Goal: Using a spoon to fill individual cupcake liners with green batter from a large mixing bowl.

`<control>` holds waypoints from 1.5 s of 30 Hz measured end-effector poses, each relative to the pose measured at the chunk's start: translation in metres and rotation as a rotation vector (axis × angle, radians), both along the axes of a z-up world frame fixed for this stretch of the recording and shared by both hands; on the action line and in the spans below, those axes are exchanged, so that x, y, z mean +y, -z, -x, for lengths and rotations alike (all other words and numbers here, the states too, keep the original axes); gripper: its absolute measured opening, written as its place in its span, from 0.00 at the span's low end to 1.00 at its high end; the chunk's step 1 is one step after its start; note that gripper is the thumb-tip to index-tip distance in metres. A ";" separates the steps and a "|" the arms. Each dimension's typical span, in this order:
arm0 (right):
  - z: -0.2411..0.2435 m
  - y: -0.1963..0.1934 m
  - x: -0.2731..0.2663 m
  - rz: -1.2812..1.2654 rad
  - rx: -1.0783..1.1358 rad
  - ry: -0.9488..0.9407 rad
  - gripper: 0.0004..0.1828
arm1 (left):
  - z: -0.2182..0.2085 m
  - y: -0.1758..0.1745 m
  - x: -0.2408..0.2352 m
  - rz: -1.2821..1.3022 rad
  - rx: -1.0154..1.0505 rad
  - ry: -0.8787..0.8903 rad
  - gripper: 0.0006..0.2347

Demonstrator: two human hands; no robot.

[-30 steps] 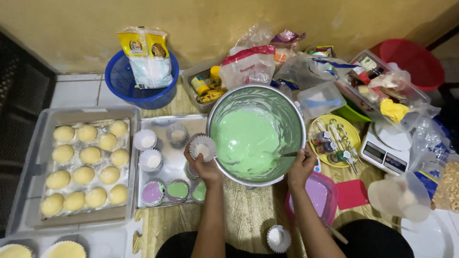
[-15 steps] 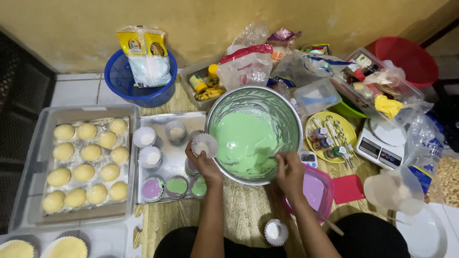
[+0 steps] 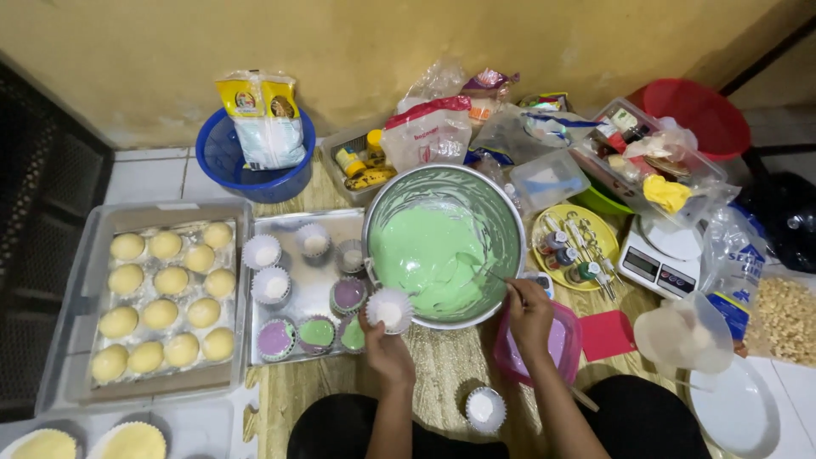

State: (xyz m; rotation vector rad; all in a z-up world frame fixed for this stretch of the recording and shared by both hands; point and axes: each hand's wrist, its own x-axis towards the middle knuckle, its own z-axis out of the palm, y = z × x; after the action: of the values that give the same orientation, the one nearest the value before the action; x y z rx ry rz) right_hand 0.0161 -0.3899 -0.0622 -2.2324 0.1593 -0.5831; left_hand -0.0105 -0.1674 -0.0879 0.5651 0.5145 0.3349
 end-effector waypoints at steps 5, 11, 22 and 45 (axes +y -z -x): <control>-0.001 0.008 0.001 0.040 0.206 -0.018 0.08 | -0.008 -0.007 0.003 0.020 0.039 0.099 0.37; 0.017 -0.004 -0.002 -0.069 0.266 0.023 0.08 | -0.009 -0.031 -0.002 -0.303 0.107 0.155 0.31; 0.024 -0.003 0.018 -0.122 0.682 0.080 0.08 | -0.003 -0.015 -0.014 -0.189 -0.010 0.007 0.31; 0.055 -0.088 0.004 -0.994 0.021 0.035 0.10 | -0.011 -0.015 -0.015 -0.211 -0.287 0.304 0.32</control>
State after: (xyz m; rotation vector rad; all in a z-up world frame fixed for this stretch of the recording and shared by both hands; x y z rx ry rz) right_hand -0.0388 -0.3864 0.0262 -1.2702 0.3999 -0.3703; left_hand 0.0007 -0.1825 -0.0726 0.7742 0.1121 0.1756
